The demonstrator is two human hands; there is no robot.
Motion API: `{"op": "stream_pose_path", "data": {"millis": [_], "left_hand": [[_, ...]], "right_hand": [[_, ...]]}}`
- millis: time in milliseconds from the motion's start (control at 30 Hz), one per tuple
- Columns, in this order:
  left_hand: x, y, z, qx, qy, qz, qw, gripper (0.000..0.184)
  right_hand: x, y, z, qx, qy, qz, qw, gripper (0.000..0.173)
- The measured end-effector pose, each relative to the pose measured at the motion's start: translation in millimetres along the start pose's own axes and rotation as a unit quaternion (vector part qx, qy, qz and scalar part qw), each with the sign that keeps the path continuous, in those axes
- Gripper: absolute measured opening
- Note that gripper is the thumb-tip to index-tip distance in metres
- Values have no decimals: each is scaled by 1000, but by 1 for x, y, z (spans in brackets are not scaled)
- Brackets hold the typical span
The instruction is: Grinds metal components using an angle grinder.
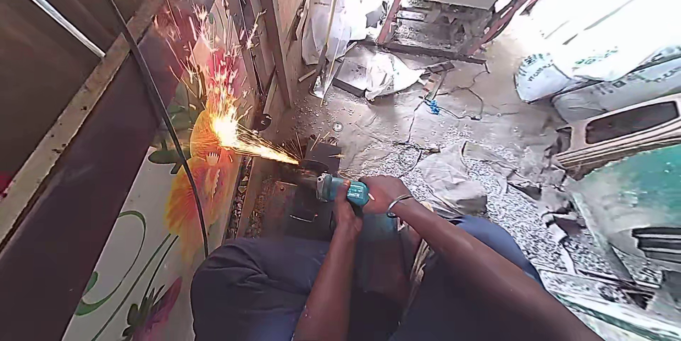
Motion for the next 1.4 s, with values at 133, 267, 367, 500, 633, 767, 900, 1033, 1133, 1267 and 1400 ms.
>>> {"op": "stream_pose_path", "data": {"millis": [133,267,367,500,633,767,900,1033,1133,1267,1400], "left_hand": [[2,2,-3,10,10,-9,1000,25],[3,3,-3,18,13,-18,1000,26],[3,2,-2,12,13,-14,1000,28],[1,0,1,0,17,-3,1000,29],[4,2,6,-15,29,-2,999,31],[4,2,5,-11,25,4,1000,31],[8,5,2,19,16,1,1000,30],[10,7,-2,46,11,-6,999,28],[9,3,-6,54,6,3,999,29],[3,-5,-4,35,0,12,999,28],[0,-6,1,27,-9,6,1000,26]], "right_hand": [[1,-5,-4,-18,-6,-6,1000,74],[2,-6,-9,-21,-5,-3,1000,74],[-1,-5,-4,-17,1,-2,1000,73],[-2,-2,4,-4,6,4,1000,75],[-5,1,10,4,11,2,1000,73],[-4,1,9,3,10,3,1000,74],[-3,-3,-1,-14,-5,1,1000,76],[-3,-9,-8,-19,-13,-1,1000,78],[-4,-9,-9,-24,-2,25,999,75],[-7,-6,1,-13,10,40,999,72],[-10,-4,13,7,22,50,998,71]]}}
Point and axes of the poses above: each hand's wrist, its own z-axis towards the middle knuckle, its own y-axis out of the back of the hand, x = y × z, the point moved 3 cm from there along z, towards the middle knuckle, and after that the axes turned 13 degrees about x, right-handed, at the moved point
